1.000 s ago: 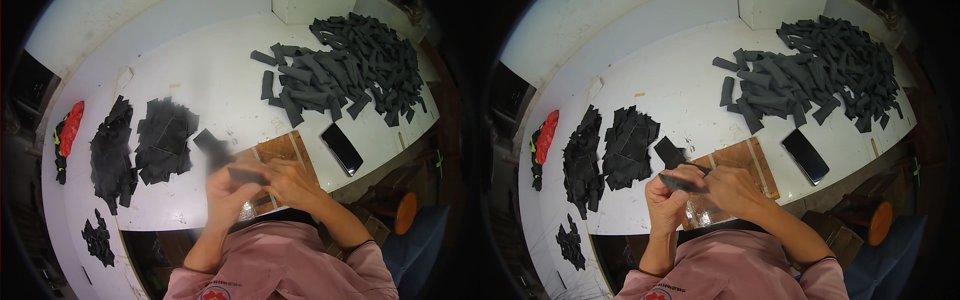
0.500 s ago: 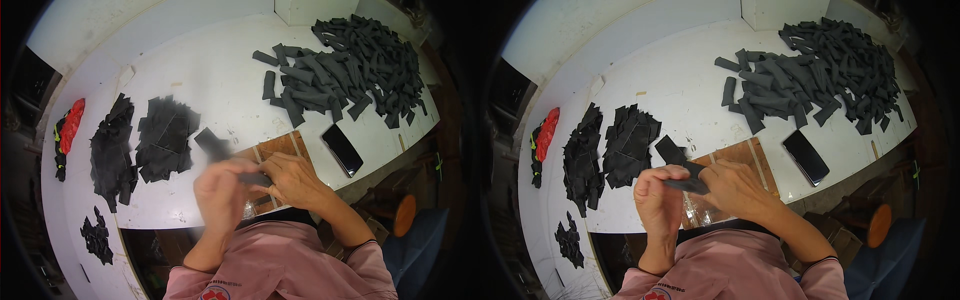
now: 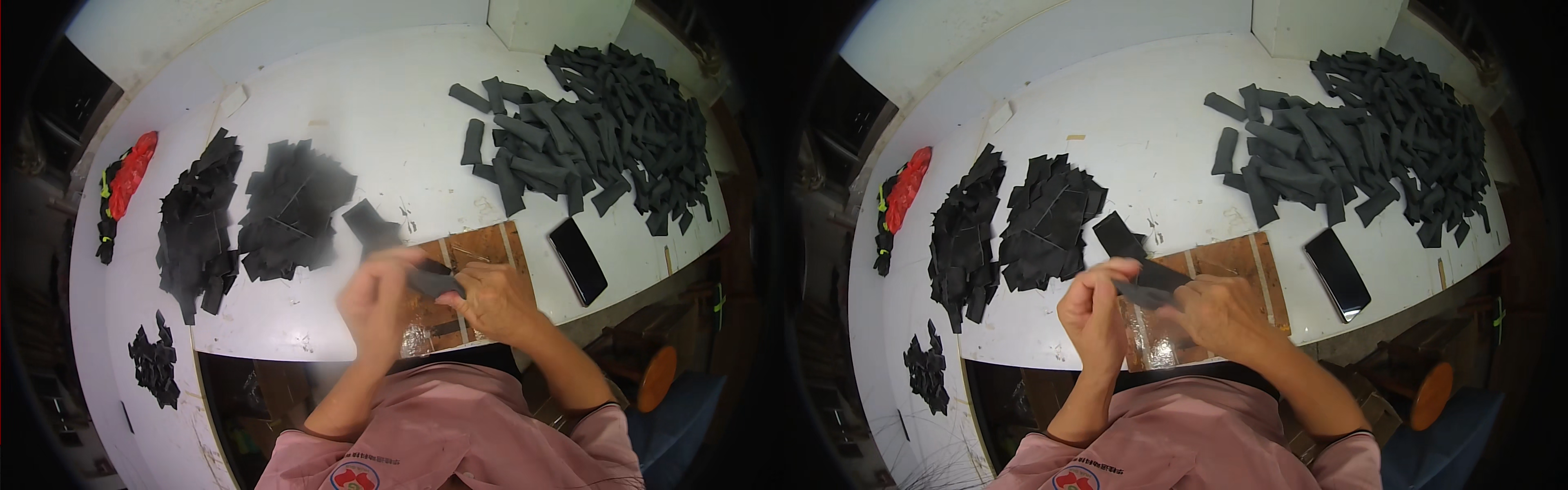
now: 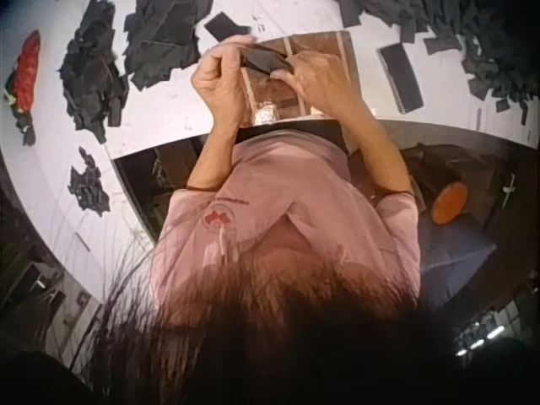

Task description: The person is assembling or preparing small black material strips using a thin metal tool on a wooden board.

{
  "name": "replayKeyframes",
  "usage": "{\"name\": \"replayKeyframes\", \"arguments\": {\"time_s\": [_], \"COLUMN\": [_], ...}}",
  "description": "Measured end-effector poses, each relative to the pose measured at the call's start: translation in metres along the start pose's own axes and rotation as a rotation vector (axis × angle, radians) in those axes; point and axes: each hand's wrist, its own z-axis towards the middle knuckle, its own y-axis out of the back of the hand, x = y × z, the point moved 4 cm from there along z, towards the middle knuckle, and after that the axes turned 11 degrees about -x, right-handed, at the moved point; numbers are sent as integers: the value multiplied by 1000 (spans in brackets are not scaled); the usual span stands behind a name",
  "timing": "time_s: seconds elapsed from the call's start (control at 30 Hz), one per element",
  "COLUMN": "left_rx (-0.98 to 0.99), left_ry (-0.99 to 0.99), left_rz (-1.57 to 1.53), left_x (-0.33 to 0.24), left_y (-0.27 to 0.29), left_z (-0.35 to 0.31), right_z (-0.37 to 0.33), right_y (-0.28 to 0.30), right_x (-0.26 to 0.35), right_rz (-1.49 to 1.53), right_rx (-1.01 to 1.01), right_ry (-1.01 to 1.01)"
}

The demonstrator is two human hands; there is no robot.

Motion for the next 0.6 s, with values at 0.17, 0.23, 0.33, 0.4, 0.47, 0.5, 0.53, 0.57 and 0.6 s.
{"name": "replayKeyframes", "arguments": {"time_s": [0.17,0.23,0.33,0.4,0.47,0.5,0.53,0.57,0.6], "left_rx": [-328,-248,-186,-174,-165,-90,-86,-134,-181], "left_ry": [58,28,84,116,-117,-95,-94,-117,-140], "left_rz": [774,1124,1221,1206,957,946,947,1007,1067], "left_x": [80,106,124,137,126,121,117,114,109], "left_y": [57,62,74,81,73,74,75,77,79], "left_z": [58,76,88,96,100,101,101,103,104], "right_z": [50,60,13,-16,-39,-38,-34,-31,-32], "right_y": [66,66,44,22,1,-3,-10,-16,-24], "right_x": [-33,-47,-41,-23,1,8,20,31,34], "right_rz": [819,867,671,606,673,673,572,470,470], "right_rx": [-261,-552,-513,-263,-139,-144,-22,99,98], "right_ry": [-414,-550,-676,-788,-657,-665,-558,-450,-453]}}
